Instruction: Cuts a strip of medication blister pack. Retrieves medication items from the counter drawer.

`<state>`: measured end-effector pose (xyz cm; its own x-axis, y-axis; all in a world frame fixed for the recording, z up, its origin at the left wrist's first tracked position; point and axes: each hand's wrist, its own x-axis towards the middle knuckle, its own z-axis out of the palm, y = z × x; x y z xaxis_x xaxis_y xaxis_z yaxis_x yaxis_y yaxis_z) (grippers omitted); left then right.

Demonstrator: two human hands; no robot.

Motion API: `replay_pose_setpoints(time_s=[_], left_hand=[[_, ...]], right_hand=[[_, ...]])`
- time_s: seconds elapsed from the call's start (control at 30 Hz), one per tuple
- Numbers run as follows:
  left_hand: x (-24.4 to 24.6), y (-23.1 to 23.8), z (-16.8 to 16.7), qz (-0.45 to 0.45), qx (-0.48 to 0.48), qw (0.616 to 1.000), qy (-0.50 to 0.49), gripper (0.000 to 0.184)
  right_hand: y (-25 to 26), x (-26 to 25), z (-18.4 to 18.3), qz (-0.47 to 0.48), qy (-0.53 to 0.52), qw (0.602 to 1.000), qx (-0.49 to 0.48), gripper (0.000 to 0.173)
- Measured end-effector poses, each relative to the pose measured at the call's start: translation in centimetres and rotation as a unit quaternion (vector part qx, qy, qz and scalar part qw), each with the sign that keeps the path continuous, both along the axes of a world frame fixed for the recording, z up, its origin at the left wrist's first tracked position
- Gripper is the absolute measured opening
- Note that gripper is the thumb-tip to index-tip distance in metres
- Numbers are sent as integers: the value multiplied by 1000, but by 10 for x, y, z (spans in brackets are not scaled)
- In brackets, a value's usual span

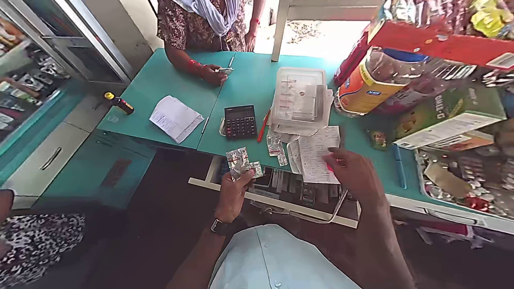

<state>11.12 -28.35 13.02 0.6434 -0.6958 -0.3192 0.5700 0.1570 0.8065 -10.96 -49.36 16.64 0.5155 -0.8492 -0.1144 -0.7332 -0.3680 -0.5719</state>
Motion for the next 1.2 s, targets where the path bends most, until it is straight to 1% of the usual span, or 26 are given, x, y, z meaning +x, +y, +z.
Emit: replay_pose_setpoints(time_s=[0.03,0.07,0.1,0.13,0.17,0.2,0.23,0.3,0.4,0.47,0.5,0.53,0.57,0.6,0.63,0.67,0.7,0.77,0.83,0.9,0.93,1.0,1.03,1.07,1.13,1.2], left_hand=[[-4,2,1,-6,-12,1000,6,16],[-8,4,2,-12,-24,1000,15,16],[-12,5,3,-19,-32,999,24,16],[-17,7,4,-26,-35,999,30,14],[-20,10,5,-33,-36,998,29,13],[-21,13,6,-38,-36,998,18,12],[-20,17,7,-38,-32,999,-3,15],[-12,26,5,-12,-19,998,-57,17],[2,39,1,54,8,990,-129,7],[6,49,3,85,9,986,-143,13],[9,56,4,92,-3,984,-149,23],[14,64,4,85,-8,983,-163,37],[19,74,5,82,-9,982,-171,45],[21,85,4,89,-5,981,-174,47],[22,95,3,106,1,979,-173,45],[21,104,2,126,7,978,-168,40],[19,114,1,140,14,977,-159,35],[13,133,-3,155,25,977,-144,30],[7,148,-10,166,32,977,-131,29],[0,161,-19,177,44,976,-116,28],[-4,167,-25,177,52,977,-107,29],[-10,173,-40,176,68,978,-90,29],[-12,175,-46,172,74,979,-81,29],[-13,177,-51,166,81,980,-73,28],[-12,174,-56,149,99,981,-78,28],[-8,166,-58,113,126,977,-126,27]], right_hand=[[17,13,1,35,-81,996,4,38],[35,30,-1,73,-172,982,33,37],[53,47,-5,115,-256,956,90,36],[68,63,-9,155,-313,922,167,38],[78,75,-14,184,-347,890,232,38],[84,84,-17,197,-367,869,268,34],[87,88,-20,199,-370,863,279,28],[85,87,-21,226,-344,868,277,23],[79,90,-18,297,-316,855,286,21],[73,108,-6,309,-311,859,266,20],[66,123,3,294,-316,868,244,21],[55,143,12,267,-317,887,204,23],[40,169,19,231,-308,911,146,24],[21,198,23,195,-282,936,84,28],[0,229,22,168,-258,951,28,31],[-21,259,20,143,-221,965,2,36],[-39,286,16,118,-192,974,-3,40],[-69,325,4,81,-133,987,25,47],[-88,343,-2,70,-86,993,31,49],[-88,339,5,111,-41,993,-12,42],[-81,325,13,137,-38,989,-31,38],[-48,279,30,179,-79,979,-61,29],[-26,247,31,186,-91,976,-69,28],[-4,213,24,172,-90,978,-81,26],[29,159,-3,89,-35,992,-80,28],[40,132,-29,-1,54,998,-44,40]])
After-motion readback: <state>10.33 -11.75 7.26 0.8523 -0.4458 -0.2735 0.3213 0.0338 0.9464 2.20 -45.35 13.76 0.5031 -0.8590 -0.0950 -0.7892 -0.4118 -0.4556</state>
